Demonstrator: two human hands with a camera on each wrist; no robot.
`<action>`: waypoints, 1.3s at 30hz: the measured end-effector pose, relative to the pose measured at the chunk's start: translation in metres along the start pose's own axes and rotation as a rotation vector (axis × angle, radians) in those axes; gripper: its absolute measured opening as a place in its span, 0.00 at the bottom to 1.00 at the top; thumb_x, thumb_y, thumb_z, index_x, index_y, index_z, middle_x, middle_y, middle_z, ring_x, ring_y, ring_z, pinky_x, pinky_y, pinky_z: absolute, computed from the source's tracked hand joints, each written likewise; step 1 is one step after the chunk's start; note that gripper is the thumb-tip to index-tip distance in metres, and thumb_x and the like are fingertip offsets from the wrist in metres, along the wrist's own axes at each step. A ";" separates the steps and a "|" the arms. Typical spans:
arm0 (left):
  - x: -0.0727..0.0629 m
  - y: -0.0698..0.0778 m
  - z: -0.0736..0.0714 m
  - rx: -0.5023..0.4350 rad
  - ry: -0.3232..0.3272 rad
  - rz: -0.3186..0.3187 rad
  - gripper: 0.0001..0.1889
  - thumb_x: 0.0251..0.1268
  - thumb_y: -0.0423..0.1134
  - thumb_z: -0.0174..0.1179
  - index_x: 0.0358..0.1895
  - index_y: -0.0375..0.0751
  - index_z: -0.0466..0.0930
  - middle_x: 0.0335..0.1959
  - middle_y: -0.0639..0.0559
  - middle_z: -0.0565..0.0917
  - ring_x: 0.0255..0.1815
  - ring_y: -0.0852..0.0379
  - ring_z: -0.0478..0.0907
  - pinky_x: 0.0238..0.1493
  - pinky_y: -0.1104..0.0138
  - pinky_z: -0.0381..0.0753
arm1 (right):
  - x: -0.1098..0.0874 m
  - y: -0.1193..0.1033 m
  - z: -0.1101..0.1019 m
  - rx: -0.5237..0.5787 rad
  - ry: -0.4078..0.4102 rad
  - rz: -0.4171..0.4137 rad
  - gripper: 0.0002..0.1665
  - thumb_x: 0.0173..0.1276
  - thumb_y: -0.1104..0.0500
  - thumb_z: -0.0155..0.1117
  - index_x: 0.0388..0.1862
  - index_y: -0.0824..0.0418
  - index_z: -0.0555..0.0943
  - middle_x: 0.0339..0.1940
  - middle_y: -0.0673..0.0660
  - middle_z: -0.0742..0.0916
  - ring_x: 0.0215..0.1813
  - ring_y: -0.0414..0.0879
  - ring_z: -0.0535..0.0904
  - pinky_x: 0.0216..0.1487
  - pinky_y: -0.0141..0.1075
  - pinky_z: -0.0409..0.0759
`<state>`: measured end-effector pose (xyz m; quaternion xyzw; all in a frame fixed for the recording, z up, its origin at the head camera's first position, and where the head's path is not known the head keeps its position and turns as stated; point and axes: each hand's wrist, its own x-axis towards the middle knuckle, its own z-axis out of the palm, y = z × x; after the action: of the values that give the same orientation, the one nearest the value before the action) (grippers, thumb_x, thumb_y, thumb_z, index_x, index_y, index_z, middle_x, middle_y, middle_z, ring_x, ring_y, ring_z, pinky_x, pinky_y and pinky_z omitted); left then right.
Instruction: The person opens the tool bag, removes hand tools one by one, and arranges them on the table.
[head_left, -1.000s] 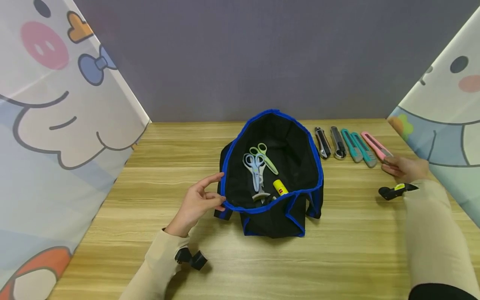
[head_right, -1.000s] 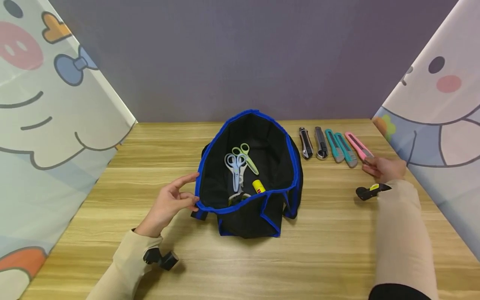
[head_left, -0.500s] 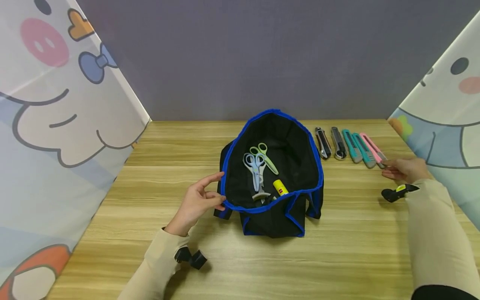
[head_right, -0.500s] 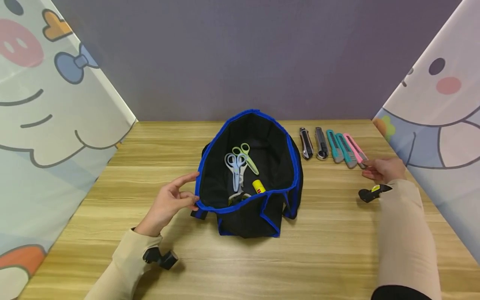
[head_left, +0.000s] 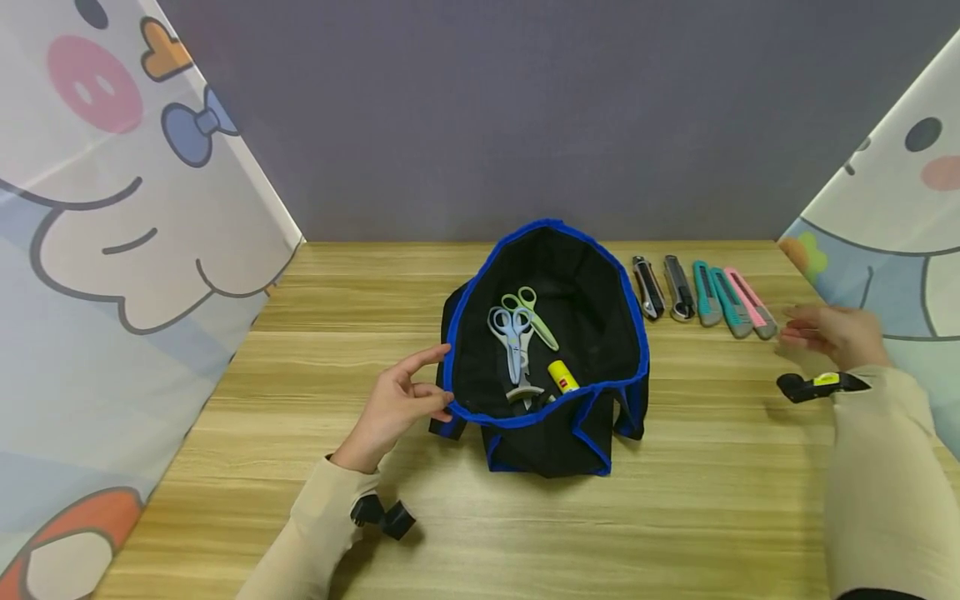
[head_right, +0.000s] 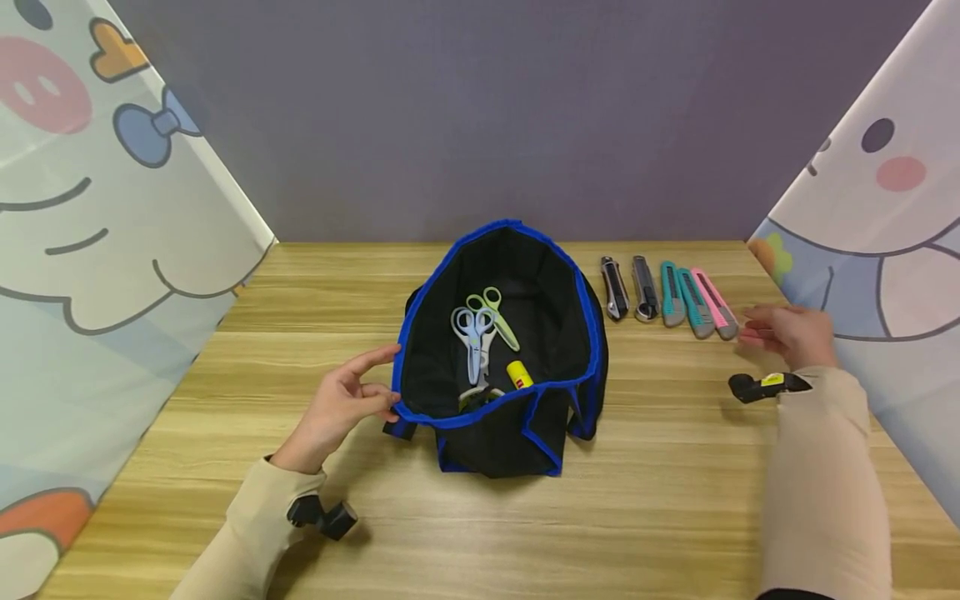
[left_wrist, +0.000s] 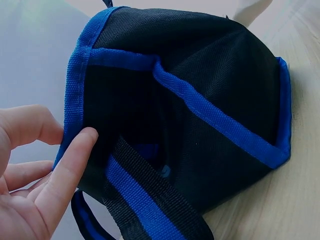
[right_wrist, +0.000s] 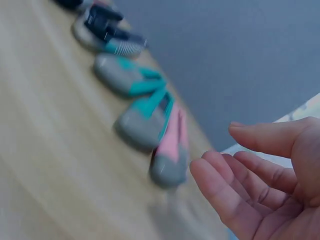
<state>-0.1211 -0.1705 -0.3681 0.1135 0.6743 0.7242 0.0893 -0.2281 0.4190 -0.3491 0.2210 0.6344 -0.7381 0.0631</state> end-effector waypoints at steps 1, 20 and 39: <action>0.000 0.000 0.000 0.003 0.001 0.001 0.35 0.58 0.16 0.58 0.72 0.29 0.64 0.63 0.31 0.69 0.29 0.59 0.84 0.33 0.64 0.88 | -0.001 -0.003 0.003 -0.018 -0.008 -0.020 0.18 0.68 0.71 0.62 0.20 0.59 0.86 0.23 0.54 0.87 0.27 0.44 0.86 0.33 0.36 0.88; 0.000 0.003 0.006 -0.011 -0.006 0.020 0.35 0.59 0.17 0.57 0.73 0.29 0.63 0.63 0.30 0.67 0.29 0.60 0.84 0.33 0.64 0.88 | -0.018 -0.053 0.131 -0.602 -0.136 -0.361 0.16 0.72 0.54 0.64 0.53 0.60 0.76 0.28 0.42 0.86 0.30 0.39 0.85 0.35 0.35 0.88; 0.006 0.014 0.013 0.011 -0.052 0.028 0.34 0.61 0.18 0.57 0.73 0.31 0.64 0.66 0.34 0.66 0.32 0.59 0.83 0.35 0.63 0.88 | -0.046 -0.056 0.254 -0.753 -0.416 -0.433 0.23 0.66 0.63 0.69 0.57 0.74 0.78 0.31 0.57 0.87 0.26 0.46 0.85 0.32 0.41 0.88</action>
<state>-0.1227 -0.1573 -0.3531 0.1424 0.6740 0.7185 0.0959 -0.2701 0.1762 -0.2550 -0.1067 0.8628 -0.4818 0.1094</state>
